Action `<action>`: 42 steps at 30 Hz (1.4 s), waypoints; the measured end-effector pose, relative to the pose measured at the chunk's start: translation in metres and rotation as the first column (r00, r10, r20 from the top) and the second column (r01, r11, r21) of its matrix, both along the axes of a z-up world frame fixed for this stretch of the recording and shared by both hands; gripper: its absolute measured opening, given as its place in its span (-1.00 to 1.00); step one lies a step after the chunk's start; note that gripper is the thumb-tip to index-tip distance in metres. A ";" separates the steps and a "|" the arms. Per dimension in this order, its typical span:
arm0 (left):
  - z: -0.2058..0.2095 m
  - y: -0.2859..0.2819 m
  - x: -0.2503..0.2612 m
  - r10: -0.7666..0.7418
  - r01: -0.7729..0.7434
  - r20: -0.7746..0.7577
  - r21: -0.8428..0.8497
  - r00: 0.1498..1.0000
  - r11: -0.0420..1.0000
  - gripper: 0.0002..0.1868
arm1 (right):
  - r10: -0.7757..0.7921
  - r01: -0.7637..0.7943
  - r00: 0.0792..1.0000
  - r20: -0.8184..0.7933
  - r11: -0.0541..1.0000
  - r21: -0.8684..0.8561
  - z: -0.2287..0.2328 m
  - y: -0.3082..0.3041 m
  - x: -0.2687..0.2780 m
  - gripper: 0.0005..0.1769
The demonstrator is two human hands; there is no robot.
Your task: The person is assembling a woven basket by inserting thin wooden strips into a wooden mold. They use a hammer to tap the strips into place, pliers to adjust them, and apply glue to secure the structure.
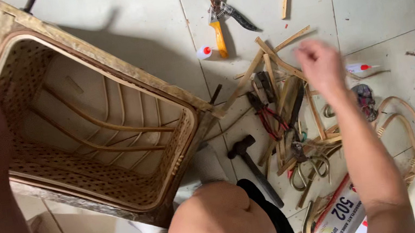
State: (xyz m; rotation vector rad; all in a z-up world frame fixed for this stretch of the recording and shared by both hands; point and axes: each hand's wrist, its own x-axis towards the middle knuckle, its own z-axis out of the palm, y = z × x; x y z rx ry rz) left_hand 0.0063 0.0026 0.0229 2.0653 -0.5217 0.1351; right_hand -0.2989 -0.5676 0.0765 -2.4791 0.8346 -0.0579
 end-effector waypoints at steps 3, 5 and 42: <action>-0.007 0.006 -0.003 0.069 -0.068 -0.030 0.043 0.997 0.997 -0.76 | -0.057 0.141 0.947 -0.316 0.958 0.249 -0.057 0.008 -0.013 -0.74; -0.016 0.018 0.000 -0.008 -0.026 0.141 0.236 0.990 0.971 -0.71 | -0.228 0.379 0.904 -0.362 0.818 0.432 -0.093 0.021 -0.002 -0.64; -0.090 0.047 0.013 -0.091 0.014 -0.292 -0.259 0.952 0.966 -0.91 | -0.373 0.424 0.903 -0.213 0.856 0.297 -0.192 -0.046 -0.201 -0.70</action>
